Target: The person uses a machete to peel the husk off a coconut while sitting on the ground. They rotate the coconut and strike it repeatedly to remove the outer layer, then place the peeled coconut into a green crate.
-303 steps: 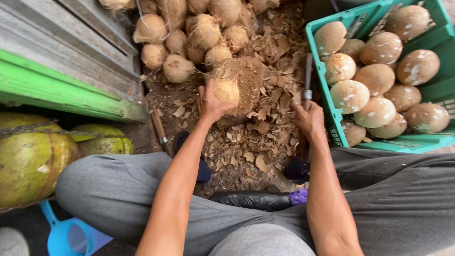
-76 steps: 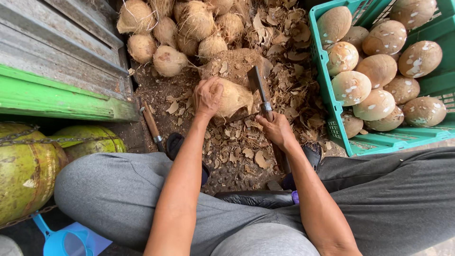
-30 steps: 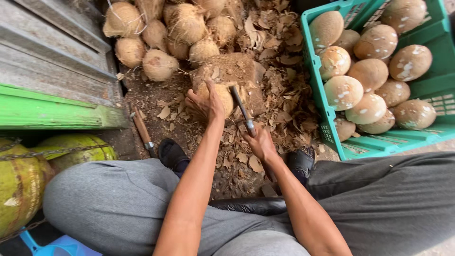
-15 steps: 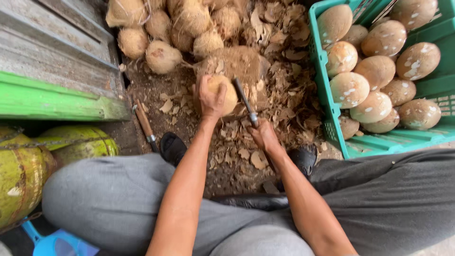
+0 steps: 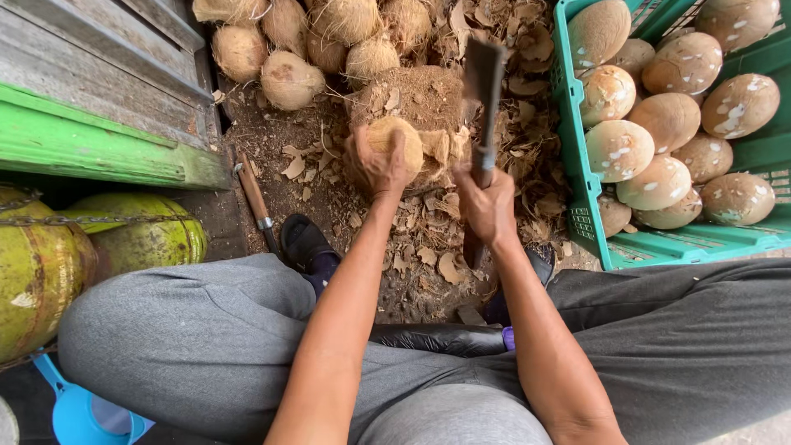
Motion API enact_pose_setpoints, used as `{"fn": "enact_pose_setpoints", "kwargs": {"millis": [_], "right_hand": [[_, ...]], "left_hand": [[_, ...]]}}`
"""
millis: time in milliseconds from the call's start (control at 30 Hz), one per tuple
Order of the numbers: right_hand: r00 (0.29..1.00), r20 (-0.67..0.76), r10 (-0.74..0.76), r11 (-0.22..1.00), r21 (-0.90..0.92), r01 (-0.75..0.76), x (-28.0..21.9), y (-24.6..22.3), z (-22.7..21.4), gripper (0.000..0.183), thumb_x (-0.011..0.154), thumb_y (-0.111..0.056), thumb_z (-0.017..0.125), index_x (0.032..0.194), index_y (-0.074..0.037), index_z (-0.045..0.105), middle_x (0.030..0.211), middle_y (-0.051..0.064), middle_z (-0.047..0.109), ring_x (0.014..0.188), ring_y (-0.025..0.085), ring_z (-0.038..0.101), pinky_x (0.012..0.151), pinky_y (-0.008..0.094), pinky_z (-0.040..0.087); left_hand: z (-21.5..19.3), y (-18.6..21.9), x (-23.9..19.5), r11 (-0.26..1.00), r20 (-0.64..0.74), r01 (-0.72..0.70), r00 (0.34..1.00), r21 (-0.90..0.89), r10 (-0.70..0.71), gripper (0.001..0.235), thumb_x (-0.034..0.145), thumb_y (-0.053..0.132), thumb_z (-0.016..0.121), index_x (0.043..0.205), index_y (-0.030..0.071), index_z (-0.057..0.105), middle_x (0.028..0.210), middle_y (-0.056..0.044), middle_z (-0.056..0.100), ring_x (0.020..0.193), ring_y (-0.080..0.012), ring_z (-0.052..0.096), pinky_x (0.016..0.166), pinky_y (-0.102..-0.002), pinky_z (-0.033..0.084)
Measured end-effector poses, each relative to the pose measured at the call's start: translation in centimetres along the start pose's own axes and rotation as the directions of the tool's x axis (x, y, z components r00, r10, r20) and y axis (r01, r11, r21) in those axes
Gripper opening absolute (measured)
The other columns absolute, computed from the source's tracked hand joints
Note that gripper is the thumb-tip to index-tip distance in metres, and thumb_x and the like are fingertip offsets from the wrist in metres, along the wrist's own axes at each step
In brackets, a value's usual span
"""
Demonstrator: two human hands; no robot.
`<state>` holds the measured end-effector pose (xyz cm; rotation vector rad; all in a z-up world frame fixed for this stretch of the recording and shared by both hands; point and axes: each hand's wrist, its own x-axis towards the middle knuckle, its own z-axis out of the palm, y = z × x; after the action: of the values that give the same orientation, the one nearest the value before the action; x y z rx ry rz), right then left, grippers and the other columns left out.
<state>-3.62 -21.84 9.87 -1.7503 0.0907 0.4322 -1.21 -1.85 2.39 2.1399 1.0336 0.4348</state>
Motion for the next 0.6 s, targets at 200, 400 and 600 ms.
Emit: {"fn": "enact_pose_setpoints", "kwargs": {"millis": [200, 400, 600], "right_hand": [[0.882, 0.11, 0.459, 0.839, -0.381, -0.389, -0.3, 2.2, 3.2, 0.022, 0.097, -0.028, 0.061, 0.077, -0.018, 0.058, 0.058, 0.001, 0.051, 0.043, 0.011, 0.036, 0.039, 0.03, 0.032], [0.967, 0.078, 0.242, 0.945, -0.245, -0.216, 0.4, 0.3, 0.4, 0.043, 0.101, -0.038, 0.065, 0.073, -0.013, 0.043, 0.06, 0.001, 0.048, 0.044, 0.011, 0.041, 0.04, 0.03, 0.039], [0.992, 0.032, 0.118, 0.993, 0.009, -0.119, 1.4, 3.1, 2.4, 0.029, 0.096, -0.026, 0.064, 0.073, -0.012, 0.055, 0.058, 0.003, 0.053, 0.041, 0.011, 0.043, 0.037, 0.032, 0.038]], "left_hand": [[-0.7, -0.3, 2.2, 0.992, 0.207, -0.123, 0.971, -0.009, 0.122, 0.053, 0.086, 0.062, 0.059, 0.111, 0.016, 0.063, 0.118, -0.008, 0.067, 0.112, -0.0277, 0.06, 0.09, -0.047, 0.049], [0.1, -1.5, 4.0, 0.922, 0.166, -0.366, 0.909, -0.124, 0.383, 0.046, 0.093, 0.058, 0.063, 0.106, 0.014, 0.065, 0.116, -0.011, 0.068, 0.112, -0.0276, 0.063, 0.097, -0.049, 0.049], [-0.7, -1.5, 4.7, 0.924, 0.222, -0.341, 0.9, -0.176, 0.375, 0.057, 0.077, 0.061, 0.072, 0.103, 0.011, 0.064, 0.105, -0.009, 0.068, 0.101, -0.0253, 0.065, 0.09, -0.048, 0.052]]}}
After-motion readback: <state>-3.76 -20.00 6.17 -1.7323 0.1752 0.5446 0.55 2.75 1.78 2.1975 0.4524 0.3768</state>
